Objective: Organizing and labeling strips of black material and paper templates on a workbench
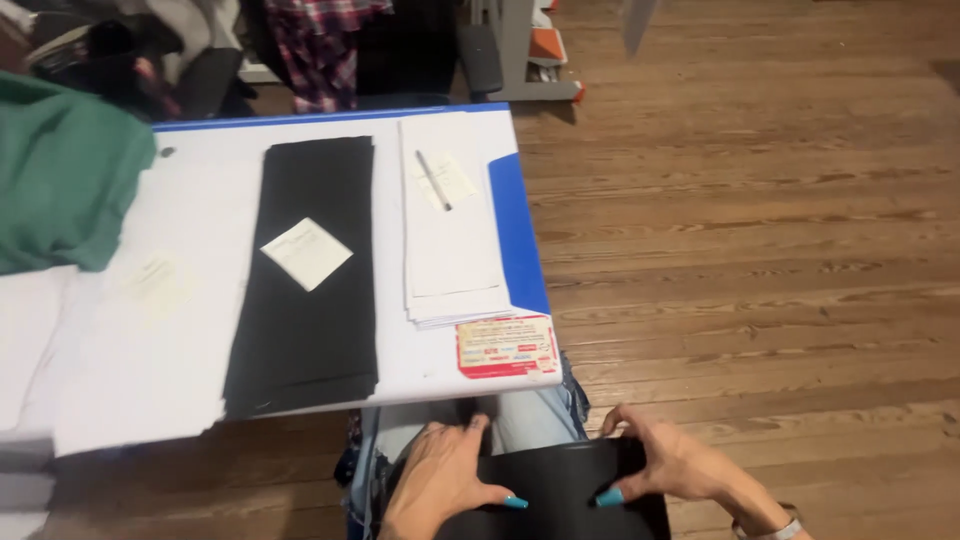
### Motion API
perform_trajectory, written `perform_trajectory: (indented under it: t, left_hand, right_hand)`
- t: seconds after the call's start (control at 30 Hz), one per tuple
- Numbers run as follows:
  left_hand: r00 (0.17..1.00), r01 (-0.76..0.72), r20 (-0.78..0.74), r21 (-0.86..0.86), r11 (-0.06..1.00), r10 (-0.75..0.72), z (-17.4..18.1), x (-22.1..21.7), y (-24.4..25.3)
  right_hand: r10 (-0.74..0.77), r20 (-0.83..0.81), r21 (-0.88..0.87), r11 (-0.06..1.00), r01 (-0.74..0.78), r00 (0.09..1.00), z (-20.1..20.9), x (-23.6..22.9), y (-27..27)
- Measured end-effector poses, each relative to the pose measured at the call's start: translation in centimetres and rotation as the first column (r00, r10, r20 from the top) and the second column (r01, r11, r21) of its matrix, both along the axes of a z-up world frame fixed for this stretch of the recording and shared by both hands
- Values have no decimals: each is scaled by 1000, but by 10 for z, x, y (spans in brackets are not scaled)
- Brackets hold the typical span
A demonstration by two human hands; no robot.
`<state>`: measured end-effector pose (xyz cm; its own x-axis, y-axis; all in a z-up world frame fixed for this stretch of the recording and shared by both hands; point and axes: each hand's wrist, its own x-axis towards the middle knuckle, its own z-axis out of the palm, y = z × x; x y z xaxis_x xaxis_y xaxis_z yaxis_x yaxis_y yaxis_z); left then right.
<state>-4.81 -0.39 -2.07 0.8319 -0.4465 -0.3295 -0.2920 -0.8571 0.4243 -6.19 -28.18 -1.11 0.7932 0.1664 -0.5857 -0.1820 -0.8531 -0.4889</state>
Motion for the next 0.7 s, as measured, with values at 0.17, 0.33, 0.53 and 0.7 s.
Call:
perform_trajectory:
  t: [0.17, 0.33, 0.53, 0.7]
  left_hand:
    - [953, 264, -169, 61, 962, -251, -5, 13, -4]
    - [943, 145, -294, -48, 988, -153, 24, 5, 7]
    - [991, -132, -47, -540, 831, 127, 54, -7, 73]
    - [341, -590, 244, -697, 408, 908, 99, -21, 124]
  right_hand:
    - [163, -22, -28, 986, -164, 986, -1, 6, 11]
    - [215, -69, -73, 973, -220, 974, 79, 27, 36]
    - [195, -2, -442, 880, -176, 981, 66, 91, 13]
    - [-136, 279, 5, 990, 140, 951, 132, 124, 86]
